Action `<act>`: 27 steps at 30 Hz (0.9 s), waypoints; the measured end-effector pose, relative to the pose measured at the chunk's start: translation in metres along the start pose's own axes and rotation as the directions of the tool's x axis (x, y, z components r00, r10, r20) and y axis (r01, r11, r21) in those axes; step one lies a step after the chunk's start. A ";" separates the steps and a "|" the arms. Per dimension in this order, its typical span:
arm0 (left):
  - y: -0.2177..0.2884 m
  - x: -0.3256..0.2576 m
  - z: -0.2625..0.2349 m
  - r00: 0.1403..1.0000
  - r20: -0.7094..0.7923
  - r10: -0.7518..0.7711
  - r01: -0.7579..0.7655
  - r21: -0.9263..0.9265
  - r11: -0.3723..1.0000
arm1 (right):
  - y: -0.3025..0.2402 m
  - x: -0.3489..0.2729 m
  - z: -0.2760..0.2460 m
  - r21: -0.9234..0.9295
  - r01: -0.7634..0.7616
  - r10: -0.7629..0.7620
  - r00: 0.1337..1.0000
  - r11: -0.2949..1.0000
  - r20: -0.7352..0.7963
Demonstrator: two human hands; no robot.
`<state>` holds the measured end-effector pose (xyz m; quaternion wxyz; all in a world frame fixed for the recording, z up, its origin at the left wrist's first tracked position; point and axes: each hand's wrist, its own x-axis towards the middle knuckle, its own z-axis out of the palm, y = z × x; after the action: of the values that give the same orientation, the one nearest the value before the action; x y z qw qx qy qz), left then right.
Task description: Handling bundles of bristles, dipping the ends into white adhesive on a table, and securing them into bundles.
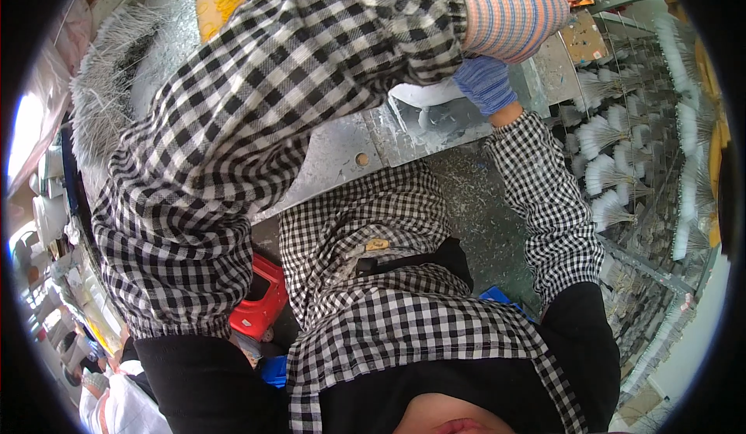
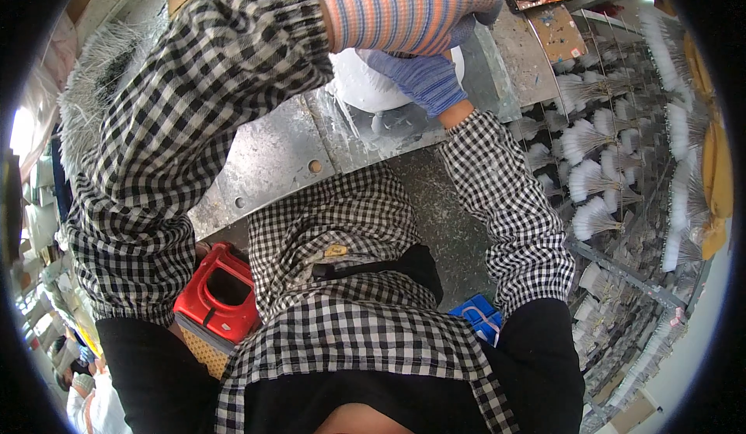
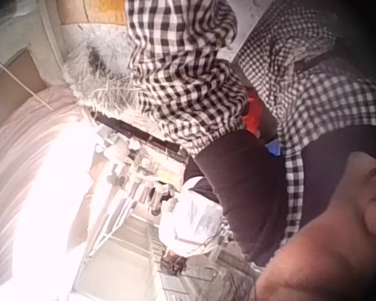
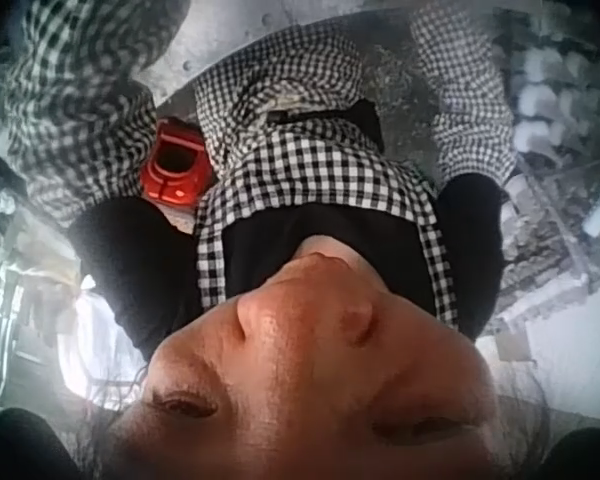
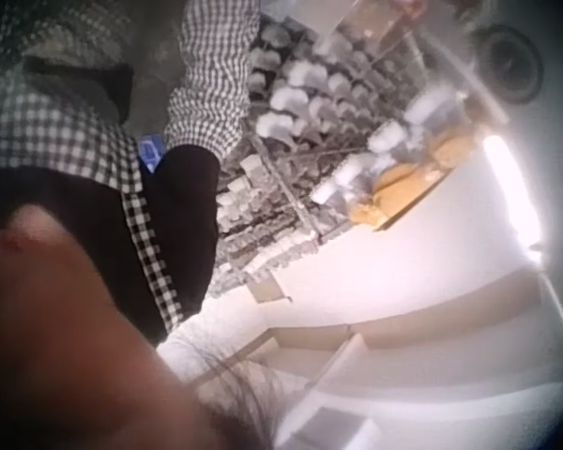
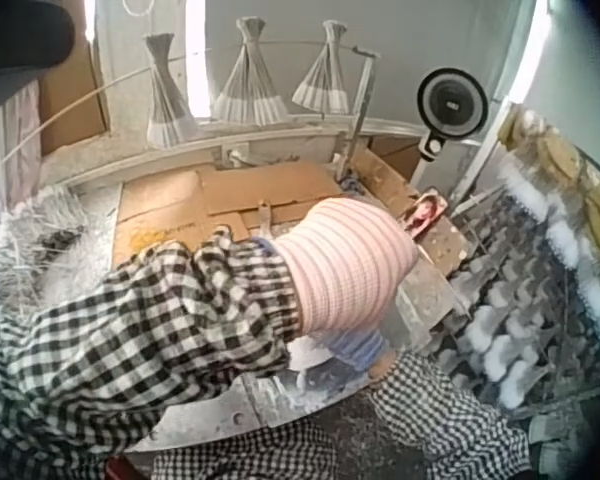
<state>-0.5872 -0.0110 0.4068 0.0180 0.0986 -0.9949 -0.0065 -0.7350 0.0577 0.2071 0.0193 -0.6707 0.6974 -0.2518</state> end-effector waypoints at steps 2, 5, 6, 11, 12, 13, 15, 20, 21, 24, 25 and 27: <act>0.000 0.005 -0.001 1.000 0.029 0.002 -0.002 -0.001 1.000 | -0.003 0.002 -0.006 0.236 -0.154 0.119 0.980 0.960 0.157; 0.000 0.011 0.000 0.998 0.057 0.001 -0.001 0.001 1.000 | -0.008 0.004 -0.008 0.221 -0.245 0.200 0.957 0.944 0.209; 0.000 0.013 0.000 0.998 0.065 0.000 0.000 0.001 1.000 | -0.009 0.003 -0.006 0.196 -0.240 0.203 0.960 0.951 0.194; 0.001 0.021 0.001 0.995 0.095 -0.009 0.009 0.009 1.000 | 0.000 -0.005 0.012 -0.007 0.088 -0.088 0.994 0.996 -0.058; 0.001 0.022 0.001 0.995 0.102 -0.010 0.009 0.011 1.000 | 0.004 -0.007 0.018 -0.082 0.116 -0.119 0.992 0.990 -0.032; 0.002 0.023 0.000 0.994 0.105 -0.011 0.010 0.010 1.000 | 0.009 -0.009 0.021 -0.126 0.054 -0.040 0.993 0.991 0.110; 0.002 0.024 -0.002 0.993 0.115 -0.016 0.014 0.021 1.000 | 0.017 -0.011 0.033 -0.243 0.155 -0.152 0.988 0.957 0.033; 0.004 0.027 -0.004 0.990 0.140 -0.023 0.020 0.025 0.999 | 0.032 -0.016 0.057 -0.244 0.223 -0.217 0.975 0.944 0.053; 0.005 0.027 -0.005 0.989 0.144 -0.023 0.019 0.028 0.999 | 0.034 -0.019 0.056 -0.199 0.233 -0.232 0.972 0.952 0.030; 0.007 0.030 -0.009 0.987 0.156 -0.030 0.025 0.034 0.999 | 0.038 -0.021 0.058 -0.131 0.222 -0.226 0.974 0.966 -0.015; 0.007 0.031 -0.009 0.986 0.163 -0.035 0.030 0.038 0.999 | 0.040 -0.021 0.057 0.016 0.133 -0.134 0.989 0.991 0.065; 0.008 0.034 -0.009 0.980 0.192 -0.053 0.045 0.043 0.998 | 0.041 -0.019 0.058 -0.002 0.187 -0.187 0.982 0.982 -0.016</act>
<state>-0.6217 -0.0102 0.4168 -0.0806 0.1223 -0.9892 0.0028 -0.7502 0.0559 0.1352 -0.0101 -0.7311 0.6315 -0.2578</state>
